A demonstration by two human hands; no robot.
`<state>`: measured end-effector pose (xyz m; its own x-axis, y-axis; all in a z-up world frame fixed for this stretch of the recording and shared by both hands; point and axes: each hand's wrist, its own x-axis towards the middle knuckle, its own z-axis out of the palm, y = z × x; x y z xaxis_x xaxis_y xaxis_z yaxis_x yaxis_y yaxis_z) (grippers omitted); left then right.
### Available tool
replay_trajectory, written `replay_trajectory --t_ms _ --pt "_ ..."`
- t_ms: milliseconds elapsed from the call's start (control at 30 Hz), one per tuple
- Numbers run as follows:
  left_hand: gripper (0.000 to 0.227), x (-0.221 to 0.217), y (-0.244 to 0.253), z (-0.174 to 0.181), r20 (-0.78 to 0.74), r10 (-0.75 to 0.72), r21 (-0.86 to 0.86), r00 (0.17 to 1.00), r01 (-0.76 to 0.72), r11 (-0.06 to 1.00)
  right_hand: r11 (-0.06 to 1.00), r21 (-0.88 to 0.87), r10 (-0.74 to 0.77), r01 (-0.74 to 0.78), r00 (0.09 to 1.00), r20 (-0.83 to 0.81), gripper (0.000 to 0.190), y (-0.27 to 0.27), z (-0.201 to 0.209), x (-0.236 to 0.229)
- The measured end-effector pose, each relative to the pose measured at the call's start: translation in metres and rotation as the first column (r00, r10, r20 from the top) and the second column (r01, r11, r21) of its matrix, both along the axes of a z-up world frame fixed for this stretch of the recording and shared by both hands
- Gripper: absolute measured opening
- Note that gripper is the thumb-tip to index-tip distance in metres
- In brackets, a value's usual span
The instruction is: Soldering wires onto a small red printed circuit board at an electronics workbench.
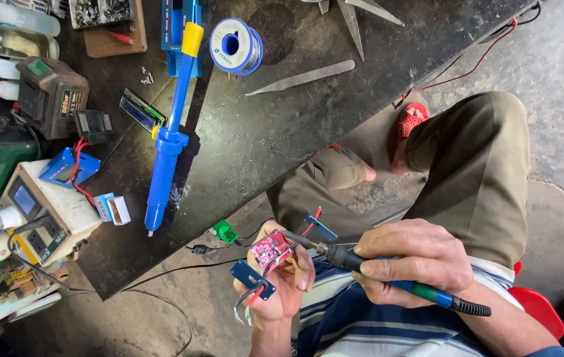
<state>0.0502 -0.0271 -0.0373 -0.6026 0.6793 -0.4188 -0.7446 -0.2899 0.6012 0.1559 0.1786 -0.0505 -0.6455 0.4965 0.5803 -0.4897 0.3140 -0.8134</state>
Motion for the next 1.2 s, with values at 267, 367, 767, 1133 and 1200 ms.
replay_trajectory --t_ms 267,367,767,1133,1200 --pt "0.056 -0.03 0.009 0.025 -0.424 0.2 -0.12 0.883 -0.274 0.954 0.995 -0.055 -0.077 0.087 0.984 0.161 0.003 0.005 -0.013 0.027" --pt "0.054 -0.066 0.003 0.03 -0.537 0.218 0.022 0.815 -0.245 0.969 0.971 -0.159 -0.163 0.18 0.98 0.114 0.021 -0.001 -0.012 0.024" --pt "0.037 -0.132 0.098 0.059 -0.176 -0.36 -0.136 0.916 0.34 0.931 0.907 0.02 -0.419 0.421 0.895 0.152 0.02 -0.014 0.034 -0.002" --pt "0.004 -0.157 0.127 0.012 -0.871 -0.467 -0.475 0.153 -0.507 0.719 0.803 0.448 -0.526 0.393 0.821 0.222 0.009 -0.002 0.119 -0.067" --pt "0.025 -0.151 0.125 0.013 -0.85 -0.524 -0.363 -0.059 -0.654 0.663 0.774 0.605 -0.359 0.188 0.917 0.174 0.023 0.002 0.15 -0.101"
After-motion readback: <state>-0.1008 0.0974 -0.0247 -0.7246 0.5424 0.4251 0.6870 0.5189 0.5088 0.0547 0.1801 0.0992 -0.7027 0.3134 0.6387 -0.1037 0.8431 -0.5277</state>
